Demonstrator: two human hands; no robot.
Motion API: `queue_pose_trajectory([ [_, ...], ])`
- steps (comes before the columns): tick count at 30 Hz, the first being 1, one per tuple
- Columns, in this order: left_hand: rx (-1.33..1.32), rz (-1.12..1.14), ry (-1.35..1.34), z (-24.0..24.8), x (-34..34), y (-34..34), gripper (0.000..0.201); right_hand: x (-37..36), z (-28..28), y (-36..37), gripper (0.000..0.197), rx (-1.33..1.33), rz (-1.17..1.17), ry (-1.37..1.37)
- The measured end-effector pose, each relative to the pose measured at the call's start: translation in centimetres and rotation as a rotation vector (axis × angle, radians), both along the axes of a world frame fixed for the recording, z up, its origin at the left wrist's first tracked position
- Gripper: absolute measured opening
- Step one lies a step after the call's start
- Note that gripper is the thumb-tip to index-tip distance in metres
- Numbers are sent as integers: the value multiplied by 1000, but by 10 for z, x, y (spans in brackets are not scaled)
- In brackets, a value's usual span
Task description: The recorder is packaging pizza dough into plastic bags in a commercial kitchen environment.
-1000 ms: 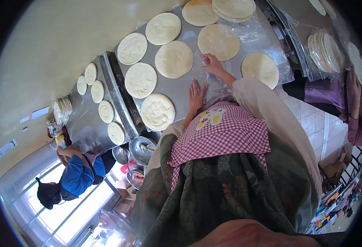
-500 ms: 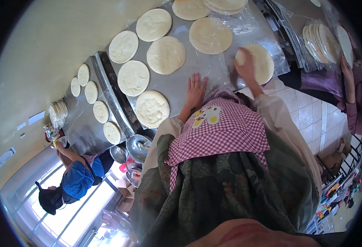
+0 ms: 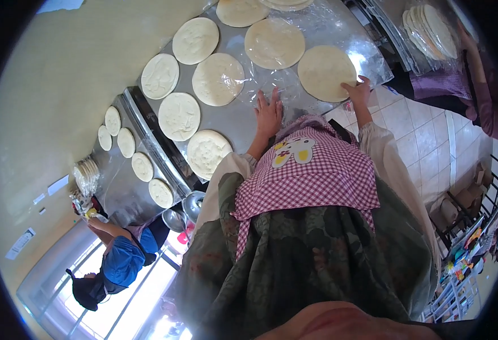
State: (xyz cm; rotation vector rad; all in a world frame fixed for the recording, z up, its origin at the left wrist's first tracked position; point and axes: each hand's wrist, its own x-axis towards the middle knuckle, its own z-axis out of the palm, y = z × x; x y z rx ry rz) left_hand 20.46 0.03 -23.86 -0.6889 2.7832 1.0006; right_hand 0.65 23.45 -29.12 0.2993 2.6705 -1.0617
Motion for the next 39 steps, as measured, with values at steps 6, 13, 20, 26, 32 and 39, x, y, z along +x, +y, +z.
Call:
queue_pose_trajectory([
  [6,121,47,32,-1,1,-5,47,10,37,-13,63,-707,-208,-291],
  [13,175,135,22,7,-13,-1,47,21,40,-21,53,-1001,-305,-188],
  [20,129,143,-20,7,-17,5,45,10,25,9,46,-811,-196,-27],
  [26,126,160,30,1,-17,0,44,25,59,-43,44,-5,339,416],
  [32,202,142,114,-1,-20,-3,45,55,60,-111,36,-507,486,-384],
  [39,187,169,123,-1,-14,-18,41,17,43,-100,27,-452,594,-248],
])
